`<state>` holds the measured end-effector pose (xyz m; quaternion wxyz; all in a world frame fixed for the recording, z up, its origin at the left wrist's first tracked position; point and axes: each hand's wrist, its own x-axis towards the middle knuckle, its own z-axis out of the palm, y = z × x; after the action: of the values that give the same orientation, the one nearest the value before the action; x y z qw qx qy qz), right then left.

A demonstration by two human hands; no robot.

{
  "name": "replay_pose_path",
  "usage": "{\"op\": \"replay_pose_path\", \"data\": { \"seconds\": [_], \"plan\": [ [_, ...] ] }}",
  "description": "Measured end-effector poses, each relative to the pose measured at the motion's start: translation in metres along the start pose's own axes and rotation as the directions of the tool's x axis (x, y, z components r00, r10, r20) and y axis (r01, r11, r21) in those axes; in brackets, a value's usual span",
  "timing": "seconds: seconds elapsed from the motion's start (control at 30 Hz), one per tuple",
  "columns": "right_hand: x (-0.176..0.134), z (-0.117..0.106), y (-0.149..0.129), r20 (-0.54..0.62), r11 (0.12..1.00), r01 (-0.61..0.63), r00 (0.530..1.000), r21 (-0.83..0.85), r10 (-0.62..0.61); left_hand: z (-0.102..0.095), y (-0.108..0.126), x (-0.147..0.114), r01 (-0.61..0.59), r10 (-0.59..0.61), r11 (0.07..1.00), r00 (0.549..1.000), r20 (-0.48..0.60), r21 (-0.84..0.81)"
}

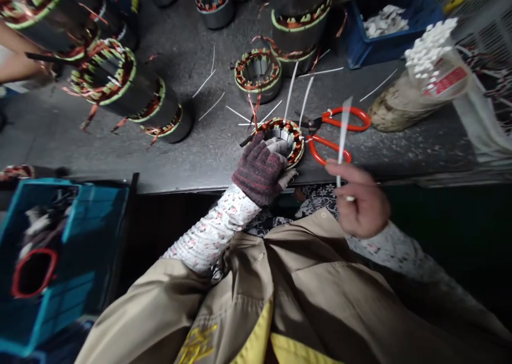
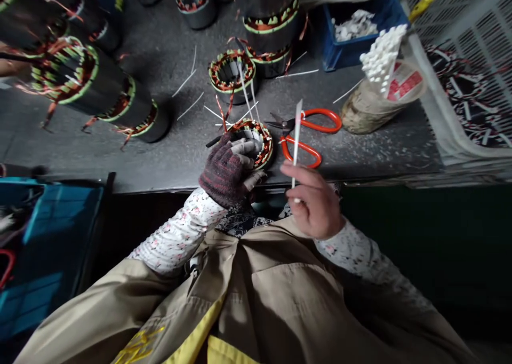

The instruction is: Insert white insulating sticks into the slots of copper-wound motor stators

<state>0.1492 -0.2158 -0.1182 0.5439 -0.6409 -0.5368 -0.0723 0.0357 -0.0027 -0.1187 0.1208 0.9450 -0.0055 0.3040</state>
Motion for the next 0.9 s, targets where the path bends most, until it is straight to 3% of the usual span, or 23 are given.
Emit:
{"op": "replay_pose_path", "data": {
  "seconds": [0.07,0.13,0.33,0.53,0.73,0.8,0.9],
  "plan": [
    [-0.009,0.008,0.004,0.024,0.977,0.21,0.977,0.019,-0.211,0.0,0.001,-0.001,0.005,-0.005,1.0,1.0,0.0,0.025],
    [-0.013,0.012,0.006,0.033,0.969,0.249,0.968,0.0,-0.249,0.002,0.002,-0.001,-0.013,0.014,0.999,1.0,-0.006,0.047],
    [-0.009,0.006,0.0,0.083,0.99,0.137,0.987,-0.026,-0.135,0.003,0.002,-0.001,-0.024,0.031,0.993,0.998,-0.057,0.117],
    [-0.002,-0.002,-0.007,0.12,0.995,0.035,0.993,-0.094,-0.023,0.004,0.001,-0.003,-0.021,0.025,0.995,0.999,-0.032,0.101],
    [0.015,0.031,0.008,0.041,0.982,-0.164,0.986,0.096,0.161,0.005,0.0,-0.004,-0.019,0.025,0.99,0.999,-0.044,0.139],
    [0.018,0.045,0.016,0.009,0.963,-0.207,0.978,0.17,0.208,0.003,0.003,-0.004,-0.019,0.026,0.996,0.997,-0.077,0.089],
    [0.016,0.051,0.02,-0.002,0.927,-0.278,0.958,0.25,0.288,0.003,0.008,-0.006,0.098,-0.101,0.993,0.994,-0.048,-0.067]
  ]
}}
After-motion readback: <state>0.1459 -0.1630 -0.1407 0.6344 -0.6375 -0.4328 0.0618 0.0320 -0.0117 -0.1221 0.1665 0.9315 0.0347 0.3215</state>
